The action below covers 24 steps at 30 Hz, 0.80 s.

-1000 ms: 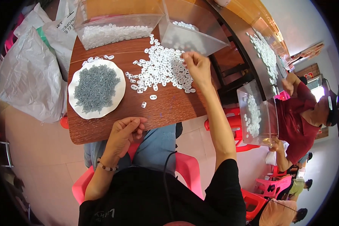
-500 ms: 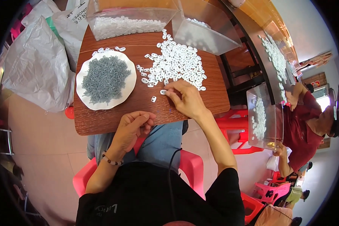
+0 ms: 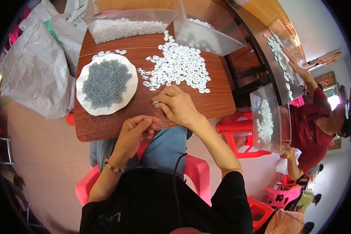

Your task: Assembling small plastic components by inserting tiny grey rings onto white plastic pieces.

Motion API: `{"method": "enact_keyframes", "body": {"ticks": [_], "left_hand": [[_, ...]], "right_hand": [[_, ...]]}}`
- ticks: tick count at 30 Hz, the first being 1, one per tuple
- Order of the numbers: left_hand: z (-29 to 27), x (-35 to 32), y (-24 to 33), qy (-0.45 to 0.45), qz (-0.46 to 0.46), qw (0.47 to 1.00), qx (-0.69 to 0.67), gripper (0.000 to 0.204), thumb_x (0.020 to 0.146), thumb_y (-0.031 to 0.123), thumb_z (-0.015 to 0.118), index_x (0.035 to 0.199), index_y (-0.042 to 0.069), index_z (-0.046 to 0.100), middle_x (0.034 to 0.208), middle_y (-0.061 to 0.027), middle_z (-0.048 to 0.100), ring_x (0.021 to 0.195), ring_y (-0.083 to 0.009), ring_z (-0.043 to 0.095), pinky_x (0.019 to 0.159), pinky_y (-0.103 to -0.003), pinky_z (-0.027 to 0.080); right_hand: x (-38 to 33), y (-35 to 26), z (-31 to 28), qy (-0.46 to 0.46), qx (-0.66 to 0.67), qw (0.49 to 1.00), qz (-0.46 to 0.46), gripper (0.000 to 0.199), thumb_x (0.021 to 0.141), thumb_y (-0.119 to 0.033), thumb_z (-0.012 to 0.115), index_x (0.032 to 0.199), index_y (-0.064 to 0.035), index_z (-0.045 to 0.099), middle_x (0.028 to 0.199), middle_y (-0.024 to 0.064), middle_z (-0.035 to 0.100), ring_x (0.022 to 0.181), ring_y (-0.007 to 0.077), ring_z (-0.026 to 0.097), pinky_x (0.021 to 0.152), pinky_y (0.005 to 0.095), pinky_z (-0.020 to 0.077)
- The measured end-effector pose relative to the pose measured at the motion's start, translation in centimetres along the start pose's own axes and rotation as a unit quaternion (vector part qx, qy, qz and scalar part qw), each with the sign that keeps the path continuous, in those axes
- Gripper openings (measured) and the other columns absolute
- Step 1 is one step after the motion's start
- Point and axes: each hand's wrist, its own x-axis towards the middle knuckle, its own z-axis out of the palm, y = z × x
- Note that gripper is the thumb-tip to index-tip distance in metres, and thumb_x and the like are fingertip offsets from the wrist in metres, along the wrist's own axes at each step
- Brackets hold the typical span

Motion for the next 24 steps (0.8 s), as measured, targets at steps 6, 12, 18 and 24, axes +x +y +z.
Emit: {"method": "enact_keyframes", "body": {"ticks": [6,12,18,24], "left_hand": [[0.0,0.0,0.0,0.007,0.005,1.000,-0.006,0.022,0.094,0.015,0.053,0.103,-0.003,0.062,0.080,-0.0011,0.058,0.068,-0.0062,0.050,0.061,-0.021,0.041],[0.3,0.0,-0.1,0.017,0.013,1.000,-0.006,0.021,0.094,0.014,0.053,0.103,-0.003,0.061,0.081,-0.0013,0.058,0.067,-0.0065,0.050,0.060,-0.021,0.041],[0.8,-0.4,-0.3,0.058,0.056,0.996,0.024,0.023,0.093,0.017,0.057,0.104,-0.002,0.062,0.081,-0.0013,0.060,0.063,-0.0054,0.052,0.055,-0.019,0.043],[1.5,-0.5,-0.3,0.099,0.167,0.970,0.147,0.021,0.091,0.017,0.061,0.103,0.000,0.063,0.080,-0.0009,0.060,0.064,-0.0048,0.053,0.047,-0.018,0.044]], "right_hand": [[0.3,0.0,1.8,0.041,-0.042,0.998,-0.034,0.009,0.079,-0.012,0.065,0.086,-0.0083,0.063,0.081,0.0072,0.054,0.081,0.0270,0.053,0.065,0.0385,0.0467],[0.6,-0.5,1.8,0.044,-0.013,0.999,0.010,0.012,0.080,-0.012,0.064,0.087,-0.0075,0.057,0.084,0.0093,0.052,0.086,0.0304,0.050,0.069,0.0407,0.0453],[-0.1,-1.6,0.2,0.066,0.020,0.997,0.015,0.012,0.080,-0.009,0.064,0.089,-0.0065,0.056,0.082,0.0112,0.055,0.082,0.0311,0.053,0.069,0.0398,0.0459],[-2.0,-5.0,-2.4,-0.022,0.402,0.900,0.168,0.009,0.089,-0.008,0.062,0.092,-0.0023,0.056,0.080,0.0034,0.062,0.071,0.0070,0.057,0.060,0.0251,0.0454]]}}
